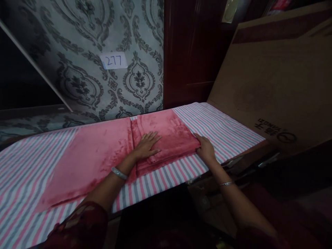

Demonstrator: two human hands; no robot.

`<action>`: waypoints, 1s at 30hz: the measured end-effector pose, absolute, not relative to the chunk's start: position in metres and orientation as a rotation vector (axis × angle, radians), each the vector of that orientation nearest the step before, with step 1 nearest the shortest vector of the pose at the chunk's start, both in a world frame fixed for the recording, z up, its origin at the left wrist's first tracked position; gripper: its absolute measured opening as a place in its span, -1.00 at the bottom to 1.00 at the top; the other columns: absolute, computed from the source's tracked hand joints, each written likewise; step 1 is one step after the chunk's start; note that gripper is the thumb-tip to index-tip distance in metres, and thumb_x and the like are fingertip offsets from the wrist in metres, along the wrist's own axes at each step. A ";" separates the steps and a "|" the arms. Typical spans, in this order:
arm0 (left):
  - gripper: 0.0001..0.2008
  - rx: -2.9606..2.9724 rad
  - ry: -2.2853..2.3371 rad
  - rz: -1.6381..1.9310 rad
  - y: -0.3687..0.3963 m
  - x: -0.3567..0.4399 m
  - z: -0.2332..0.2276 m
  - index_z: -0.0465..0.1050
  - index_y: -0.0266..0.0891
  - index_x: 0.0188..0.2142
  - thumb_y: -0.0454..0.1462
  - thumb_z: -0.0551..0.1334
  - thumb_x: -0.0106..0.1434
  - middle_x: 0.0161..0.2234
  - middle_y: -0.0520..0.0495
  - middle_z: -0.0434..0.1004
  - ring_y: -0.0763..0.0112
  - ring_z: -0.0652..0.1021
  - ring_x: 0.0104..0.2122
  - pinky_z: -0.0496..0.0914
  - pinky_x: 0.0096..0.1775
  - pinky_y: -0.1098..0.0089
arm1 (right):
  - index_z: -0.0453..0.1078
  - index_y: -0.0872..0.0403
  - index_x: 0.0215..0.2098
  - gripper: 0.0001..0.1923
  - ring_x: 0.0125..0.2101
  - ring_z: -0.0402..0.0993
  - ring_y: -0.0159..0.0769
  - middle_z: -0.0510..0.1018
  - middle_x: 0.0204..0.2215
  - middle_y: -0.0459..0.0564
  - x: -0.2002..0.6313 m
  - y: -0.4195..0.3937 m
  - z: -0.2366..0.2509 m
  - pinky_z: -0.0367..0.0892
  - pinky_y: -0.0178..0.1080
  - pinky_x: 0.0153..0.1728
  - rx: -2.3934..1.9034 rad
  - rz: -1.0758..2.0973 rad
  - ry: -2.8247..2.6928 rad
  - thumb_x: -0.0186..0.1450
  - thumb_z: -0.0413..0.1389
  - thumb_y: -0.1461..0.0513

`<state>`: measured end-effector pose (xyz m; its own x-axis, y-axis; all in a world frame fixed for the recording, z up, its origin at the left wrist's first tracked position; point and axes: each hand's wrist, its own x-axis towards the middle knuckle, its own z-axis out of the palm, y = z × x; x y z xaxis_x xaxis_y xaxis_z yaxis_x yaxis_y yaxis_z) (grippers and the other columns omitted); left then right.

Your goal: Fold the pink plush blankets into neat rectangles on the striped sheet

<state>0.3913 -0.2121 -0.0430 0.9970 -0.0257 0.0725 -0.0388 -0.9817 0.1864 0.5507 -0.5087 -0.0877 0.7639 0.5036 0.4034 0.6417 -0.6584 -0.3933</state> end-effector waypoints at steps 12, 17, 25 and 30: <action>-0.35 2.965 -0.095 -0.068 -0.243 0.336 -0.033 0.10 0.00 0.42 0.04 0.11 0.40 0.48 -0.05 -0.15 0.01 -0.17 0.46 -0.22 0.39 -0.10 | 0.48 0.03 0.18 -0.21 0.15 0.37 -0.14 0.44 0.22 0.04 0.556 -0.511 -0.101 0.23 0.00 0.25 -2.200 -0.323 -1.111 0.01 -0.06 0.46; -0.31 2.904 -0.100 -0.083 -0.237 0.333 -0.027 0.15 -0.02 0.40 0.09 0.15 0.36 0.47 -0.12 -0.08 -0.07 -0.10 0.45 -0.15 0.37 -0.18 | 0.52 -0.02 0.13 -0.35 0.20 0.37 -0.06 0.46 0.23 0.01 0.561 -0.523 -0.102 0.22 0.08 0.26 -2.037 -0.176 -1.066 0.09 0.01 0.35; -0.50 2.821 -0.014 0.274 -0.242 0.355 0.009 0.40 -0.17 0.23 -0.01 0.03 0.45 0.25 -0.25 0.42 0.05 0.39 0.26 0.02 0.35 -0.11 | 0.39 0.01 0.26 -0.45 0.26 0.33 -0.07 0.47 0.22 0.06 0.564 -0.511 -0.055 0.18 0.03 0.30 -1.853 -0.124 -0.961 0.42 -0.05 -0.02; -0.20 3.032 0.303 0.184 -0.242 0.385 -0.015 0.10 -0.24 0.41 0.07 0.21 0.32 0.45 -0.38 -0.04 -0.20 -0.02 0.43 -0.06 0.34 -0.23 | 0.01 0.13 0.47 -0.20 0.42 -0.05 -0.01 0.05 0.44 0.16 0.547 -0.435 -0.047 -0.08 0.13 0.38 -2.257 -0.157 -1.346 0.40 -0.04 -0.10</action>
<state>0.3849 -0.2425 -0.0148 0.9731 0.2022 0.1108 0.1915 -0.9764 0.0999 0.5470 -0.4355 -0.0468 0.5038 0.7919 0.3451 0.8500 -0.3834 -0.3612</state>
